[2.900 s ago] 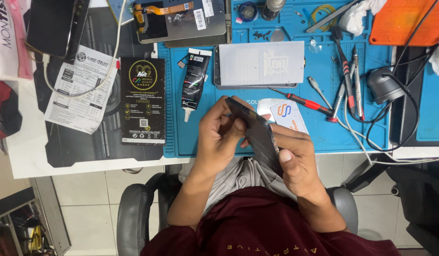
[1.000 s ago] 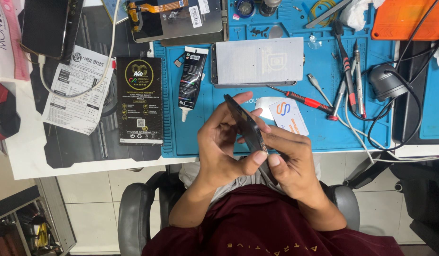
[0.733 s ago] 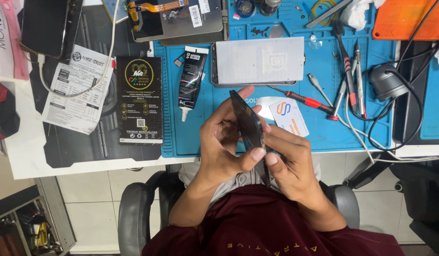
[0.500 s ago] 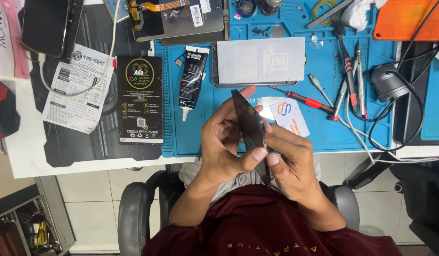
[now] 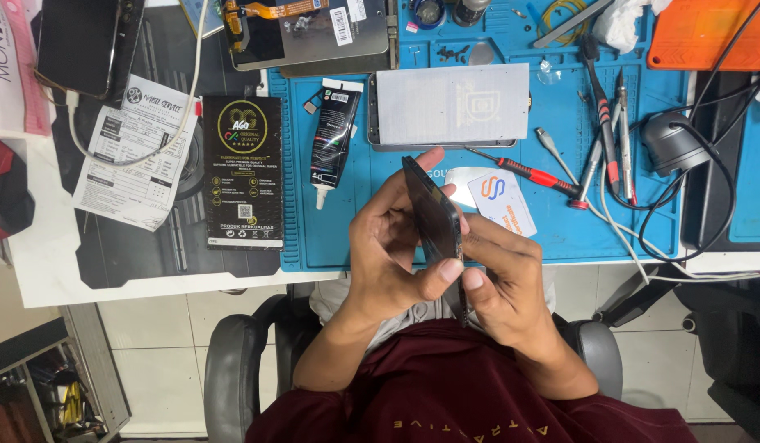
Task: The person works on a disassembled smartphone at a repair bench, peeling and detaching the battery from the phone chassis by hand, then handling the removed battery and the phone body, and finally pressing a thin strip along the phone edge. The phone back cover and internal components are visible throughout.
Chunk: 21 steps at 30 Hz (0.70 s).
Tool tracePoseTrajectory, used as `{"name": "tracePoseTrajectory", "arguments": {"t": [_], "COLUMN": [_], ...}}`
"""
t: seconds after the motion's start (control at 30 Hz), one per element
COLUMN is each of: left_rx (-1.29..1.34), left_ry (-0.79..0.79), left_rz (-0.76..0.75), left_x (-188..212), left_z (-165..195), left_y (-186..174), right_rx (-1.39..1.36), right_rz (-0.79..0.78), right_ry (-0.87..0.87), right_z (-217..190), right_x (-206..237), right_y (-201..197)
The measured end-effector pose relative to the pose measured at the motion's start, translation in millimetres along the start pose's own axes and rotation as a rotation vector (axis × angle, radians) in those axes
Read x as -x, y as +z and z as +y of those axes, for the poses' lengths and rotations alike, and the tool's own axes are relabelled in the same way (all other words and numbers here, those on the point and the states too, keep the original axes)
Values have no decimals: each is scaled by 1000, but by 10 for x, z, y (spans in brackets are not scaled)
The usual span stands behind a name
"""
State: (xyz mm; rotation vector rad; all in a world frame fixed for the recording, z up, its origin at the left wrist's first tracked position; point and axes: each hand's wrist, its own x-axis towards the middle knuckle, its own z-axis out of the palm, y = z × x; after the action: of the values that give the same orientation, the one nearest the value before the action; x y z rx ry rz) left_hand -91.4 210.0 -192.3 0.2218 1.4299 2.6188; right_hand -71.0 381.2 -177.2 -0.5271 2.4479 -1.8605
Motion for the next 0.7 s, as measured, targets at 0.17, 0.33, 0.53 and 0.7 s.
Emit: {"name": "tracePoseTrajectory", "arguments": {"t": [0.17, 0.33, 0.53, 0.7], "left_rx": [12, 10, -4, -11], "left_ry": [-21, -26, -16, -17], "left_rz": [19, 29, 24, 32], "left_x": [11, 41, 47, 52], "left_z": [-61, -101, -102, -110], "left_y": [-96, -129, -129, -127], "right_rx": [-1, 39, 64, 60], "right_rz": [-9, 4, 16, 21], "right_ry": [-35, -75, -78, -78], "right_z": [82, 121, 125, 154], "right_x": [-14, -8, 18, 18], "right_y": [72, 115, 124, 140]}}
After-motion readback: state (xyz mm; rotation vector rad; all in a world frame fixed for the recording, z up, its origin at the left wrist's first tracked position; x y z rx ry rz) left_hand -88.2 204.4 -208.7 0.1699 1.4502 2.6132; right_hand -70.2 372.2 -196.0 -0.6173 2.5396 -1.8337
